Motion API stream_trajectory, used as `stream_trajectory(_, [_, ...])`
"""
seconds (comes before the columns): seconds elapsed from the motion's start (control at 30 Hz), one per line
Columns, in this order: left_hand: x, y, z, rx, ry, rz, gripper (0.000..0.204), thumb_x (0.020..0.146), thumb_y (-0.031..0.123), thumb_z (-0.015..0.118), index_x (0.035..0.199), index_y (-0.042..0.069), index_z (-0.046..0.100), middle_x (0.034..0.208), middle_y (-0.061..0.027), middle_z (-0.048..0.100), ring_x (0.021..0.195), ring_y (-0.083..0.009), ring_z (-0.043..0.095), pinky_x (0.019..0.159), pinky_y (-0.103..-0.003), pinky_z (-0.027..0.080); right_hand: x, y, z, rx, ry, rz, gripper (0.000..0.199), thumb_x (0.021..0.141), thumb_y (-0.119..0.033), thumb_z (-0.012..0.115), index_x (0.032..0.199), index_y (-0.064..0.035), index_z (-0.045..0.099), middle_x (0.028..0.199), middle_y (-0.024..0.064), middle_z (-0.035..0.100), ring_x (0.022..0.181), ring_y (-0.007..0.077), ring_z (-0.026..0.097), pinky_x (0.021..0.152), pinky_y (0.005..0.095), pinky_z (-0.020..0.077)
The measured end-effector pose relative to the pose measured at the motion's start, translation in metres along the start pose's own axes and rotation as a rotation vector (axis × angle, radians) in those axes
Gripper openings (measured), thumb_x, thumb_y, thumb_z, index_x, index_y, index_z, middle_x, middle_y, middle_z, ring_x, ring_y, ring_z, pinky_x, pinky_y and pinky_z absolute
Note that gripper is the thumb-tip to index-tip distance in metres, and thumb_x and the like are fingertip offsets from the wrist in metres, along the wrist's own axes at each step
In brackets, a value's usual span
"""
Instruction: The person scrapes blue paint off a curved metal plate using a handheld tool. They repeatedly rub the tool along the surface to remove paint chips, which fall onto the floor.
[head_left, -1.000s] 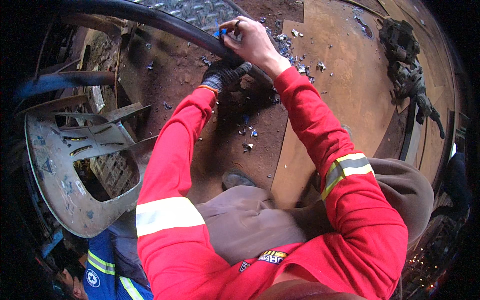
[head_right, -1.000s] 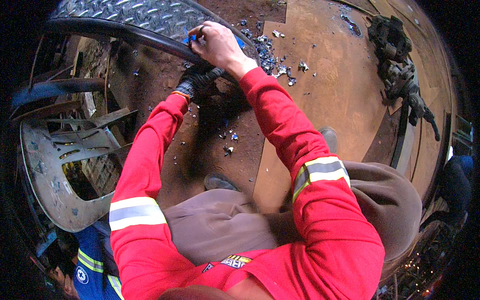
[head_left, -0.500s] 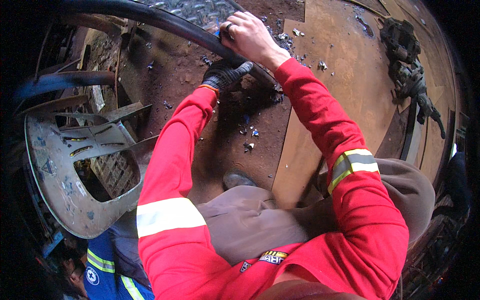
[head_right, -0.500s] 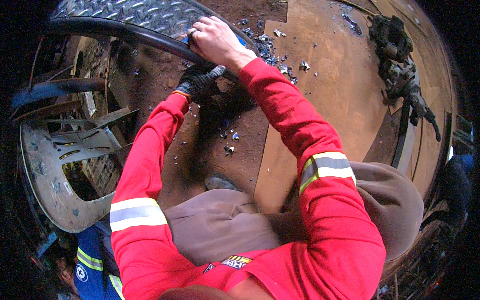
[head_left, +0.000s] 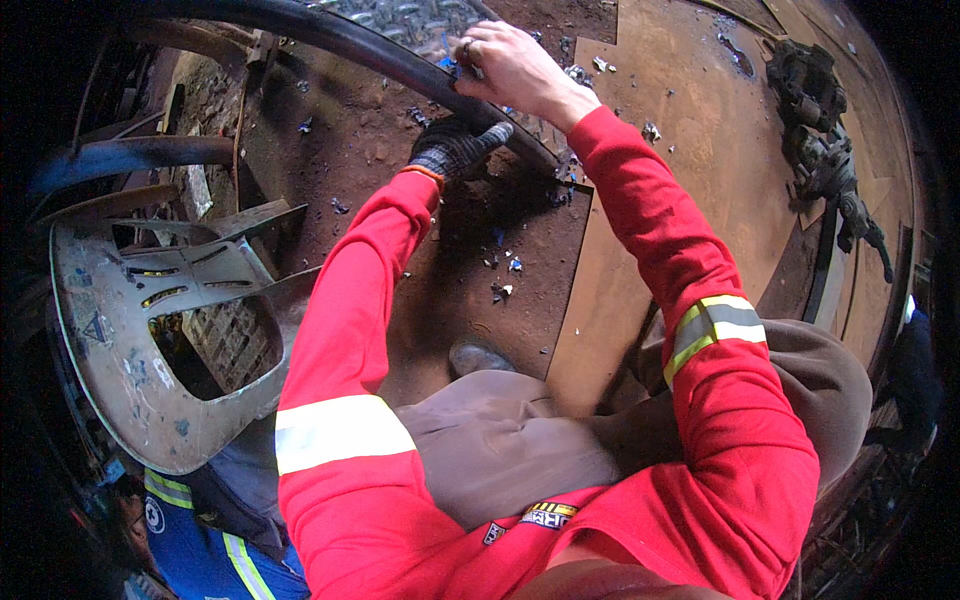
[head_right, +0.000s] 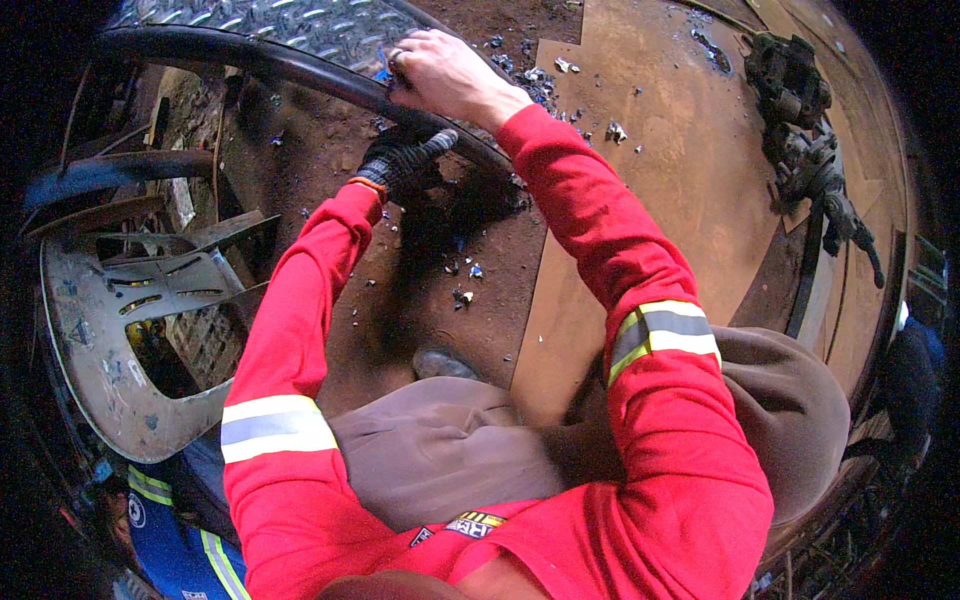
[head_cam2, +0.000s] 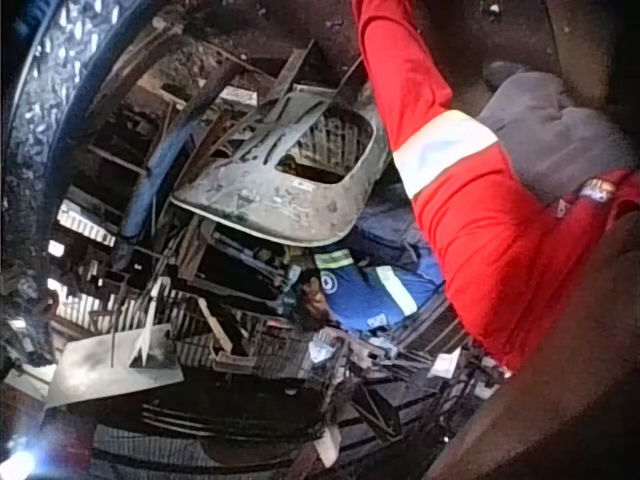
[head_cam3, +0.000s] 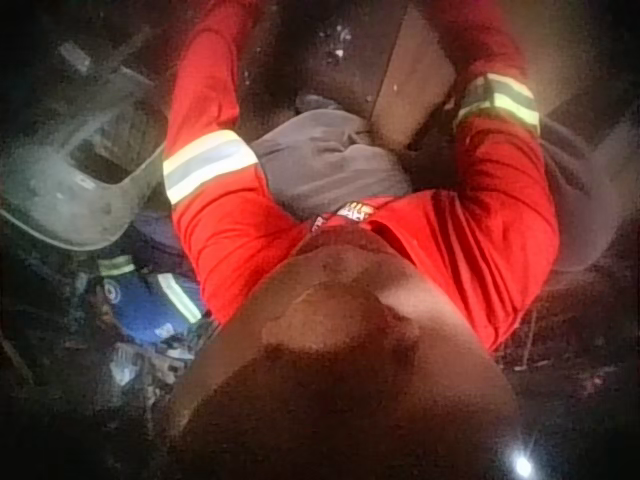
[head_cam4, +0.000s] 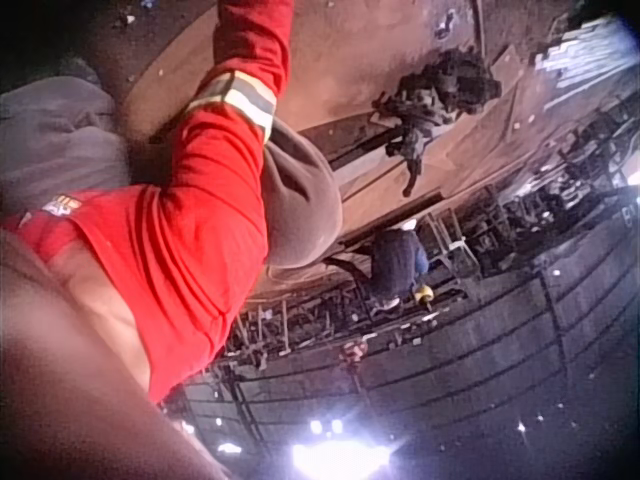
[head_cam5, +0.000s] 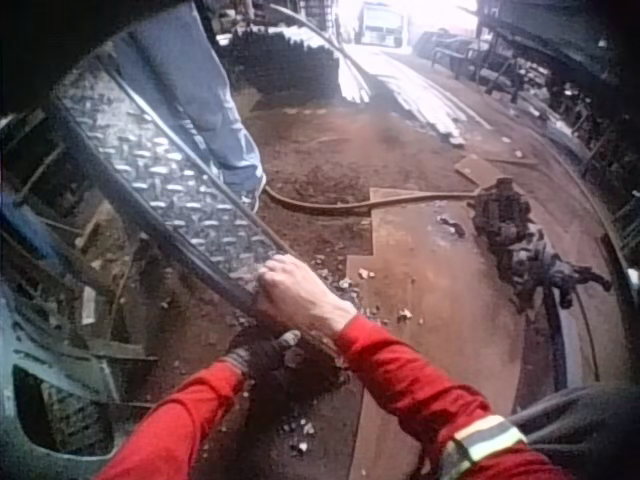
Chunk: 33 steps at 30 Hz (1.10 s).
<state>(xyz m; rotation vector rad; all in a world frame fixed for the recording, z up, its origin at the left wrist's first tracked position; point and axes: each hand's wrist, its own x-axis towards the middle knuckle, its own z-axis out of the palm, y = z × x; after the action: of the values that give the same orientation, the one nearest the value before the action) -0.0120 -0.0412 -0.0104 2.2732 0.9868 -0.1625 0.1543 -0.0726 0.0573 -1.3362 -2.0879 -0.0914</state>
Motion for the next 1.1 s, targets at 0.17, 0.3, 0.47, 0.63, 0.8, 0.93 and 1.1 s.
stream_trajectory(0.17, [0.014,-0.019,0.013,0.213,0.133,0.175,0.053,0.083,0.057,0.056,0.113,0.014,0.062,0.092,-0.0107,0.069,0.089,-0.0280,0.065,0.082,-0.040,0.047,-0.019,0.002,0.004,0.165,0.069,0.097,0.023,0.072,-0.015,0.070,0.091,-0.0047,0.064,0.086,0.0126,0.061,0.086,0.0308,0.060,0.077,0.0385,0.0496])
stream_trajectory(0.3, [0.007,-0.002,0.005,0.116,0.029,0.082,0.053,0.083,0.057,0.056,0.113,0.014,0.062,0.094,-0.0112,0.068,0.091,-0.0285,0.064,0.083,-0.040,0.047,-0.023,0.002,0.008,0.138,0.189,0.166,0.028,0.074,-0.010,0.067,0.102,-0.0091,0.066,0.093,0.0115,0.063,0.089,0.0296,0.061,0.078,0.0373,0.0511])
stream_trajectory(0.47, [-0.002,0.010,-0.007,-0.095,-0.123,-0.136,0.067,0.077,0.072,0.047,0.115,0.018,0.062,0.096,-0.0140,0.069,0.092,-0.0326,0.064,0.081,-0.042,0.048,-0.015,0.005,0.004,0.007,0.163,0.018,0.027,0.076,-0.012,0.066,0.104,-0.0101,0.066,0.094,0.0089,0.063,0.089,0.0270,0.061,0.079,0.0362,0.0508])
stream_trajectory(0.63, [0.004,-0.001,-0.001,-0.031,-0.079,-0.084,0.066,0.078,0.071,0.048,0.113,0.017,0.063,0.093,-0.0133,0.069,0.090,-0.0313,0.065,0.080,-0.042,0.049,-0.002,0.010,-0.004,-0.155,0.093,-0.124,0.021,0.077,-0.017,0.066,0.096,-0.0079,0.065,0.092,0.0076,0.062,0.089,0.0252,0.060,0.081,0.0348,0.0492])
stream_trajectory(0.8, [0.001,0.001,-0.001,-0.052,-0.046,-0.062,0.060,0.080,0.065,0.050,0.112,0.016,0.063,0.096,-0.0138,0.068,0.091,-0.0315,0.064,0.082,-0.042,0.048,0.002,0.014,-0.003,-0.191,0.114,-0.196,0.023,0.076,-0.020,0.067,0.093,-0.0058,0.062,0.091,0.0076,0.061,0.088,0.0248,0.060,0.081,0.0347,0.0487])
stream_trajectory(0.93, [-0.005,0.013,-0.006,-0.032,-0.055,-0.098,0.051,0.085,0.057,0.053,0.108,0.013,0.065,0.093,-0.0138,0.068,0.089,-0.0313,0.064,0.082,-0.042,0.047,0.004,0.014,0.000,-0.156,0.039,-0.133,0.029,0.074,-0.023,0.069,0.096,-0.0053,0.061,0.092,0.0088,0.061,0.089,0.0262,0.060,0.081,0.0350,0.0487])
stream_trajectory(1.1, [-0.007,0.014,-0.009,-0.012,-0.076,-0.091,0.056,0.083,0.061,0.052,0.110,0.013,0.064,0.094,-0.0139,0.068,0.091,-0.0311,0.064,0.083,-0.042,0.047,-0.004,0.009,0.002,-0.035,0.028,-0.111,0.035,0.071,-0.025,0.073,0.095,-0.0041,0.061,0.094,0.0104,0.061,0.091,0.0283,0.059,0.082,0.0359,0.0485])
